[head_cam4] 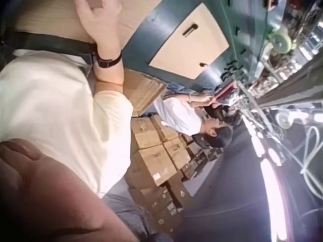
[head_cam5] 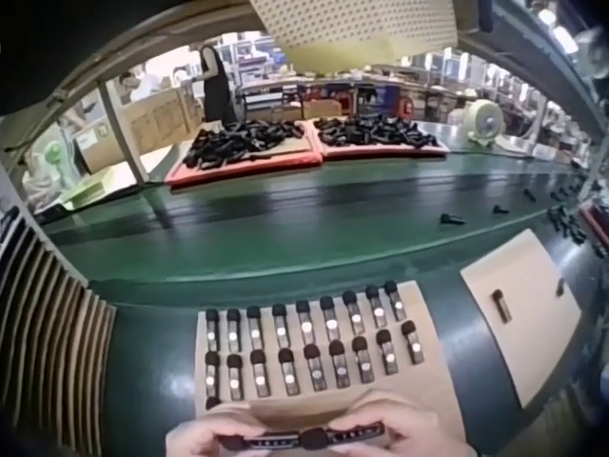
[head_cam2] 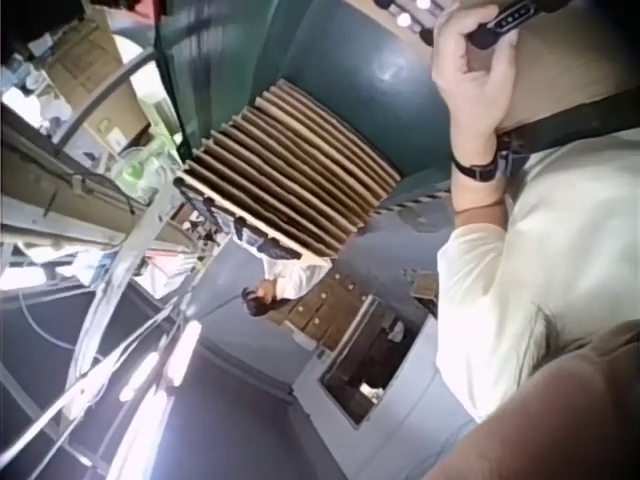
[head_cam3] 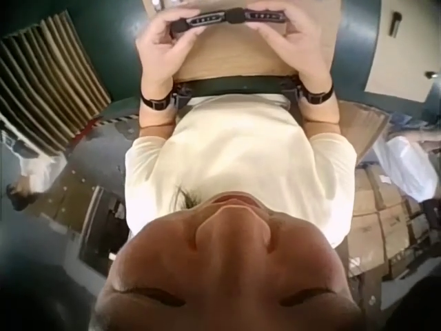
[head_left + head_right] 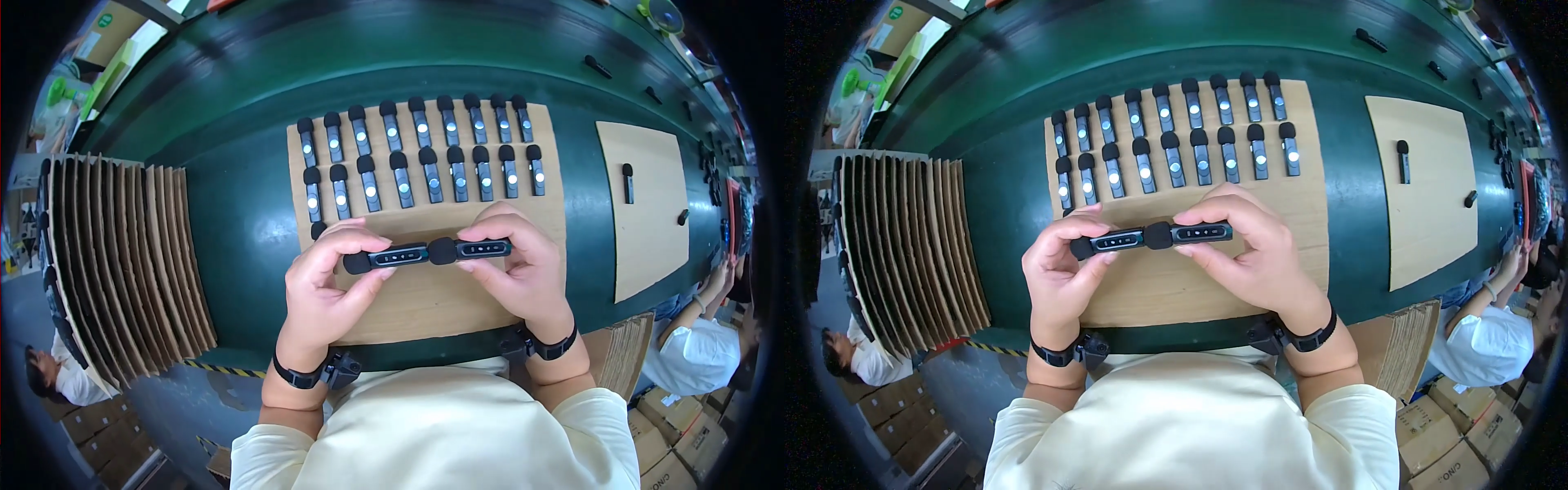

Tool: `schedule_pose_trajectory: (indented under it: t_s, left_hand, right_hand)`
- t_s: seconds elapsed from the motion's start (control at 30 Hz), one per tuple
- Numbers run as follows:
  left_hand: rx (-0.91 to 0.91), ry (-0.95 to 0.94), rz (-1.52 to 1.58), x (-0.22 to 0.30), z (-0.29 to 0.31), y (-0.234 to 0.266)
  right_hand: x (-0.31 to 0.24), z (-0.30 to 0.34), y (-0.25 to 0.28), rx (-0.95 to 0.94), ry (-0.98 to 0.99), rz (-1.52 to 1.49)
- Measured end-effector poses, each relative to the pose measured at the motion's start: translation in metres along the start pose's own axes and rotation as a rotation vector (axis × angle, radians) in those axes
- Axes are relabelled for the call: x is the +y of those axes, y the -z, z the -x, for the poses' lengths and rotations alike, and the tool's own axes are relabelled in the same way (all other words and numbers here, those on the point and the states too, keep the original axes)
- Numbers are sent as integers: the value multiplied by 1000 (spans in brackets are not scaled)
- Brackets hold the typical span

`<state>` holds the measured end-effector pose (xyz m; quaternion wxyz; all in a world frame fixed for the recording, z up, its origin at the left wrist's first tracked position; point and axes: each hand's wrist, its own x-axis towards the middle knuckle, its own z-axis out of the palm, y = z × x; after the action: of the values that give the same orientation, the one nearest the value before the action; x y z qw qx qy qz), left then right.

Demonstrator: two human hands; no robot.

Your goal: The person picks up a microphone from the conveyor belt, turns it over to inspect it, and places it onto a cardboard sheet, repeating this process for several units.

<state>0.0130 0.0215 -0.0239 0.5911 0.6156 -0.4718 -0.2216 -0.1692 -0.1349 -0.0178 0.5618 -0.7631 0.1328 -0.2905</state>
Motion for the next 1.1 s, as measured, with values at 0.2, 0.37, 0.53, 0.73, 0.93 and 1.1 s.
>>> schedule_pose_trajectory:
  t_s: [0.2,0.37,0.53,0.73,0.93,1.1]
  left_hand:
    - [-36,-40,0,-1,0,4]
    - [-76,-47,-22,2,0,7]
    - [-93,-78,-33,2,0,8]
    - [-62,-78,-27,8,-2,5]
    - [-29,-116,-73,4,-1,3]
    - [-59,-87,-118,7,-3,-1]
  right_hand:
    - [0,0,-2,-5,27,28]
    - [-1,1,-3,6,76,70]
    - [0,1,-3,0,99,88]
    - [-3,1,-2,0,109,80]
    - [-5,3,-2,8,110,60]
    - [-4,6,-13,174,16,-258]
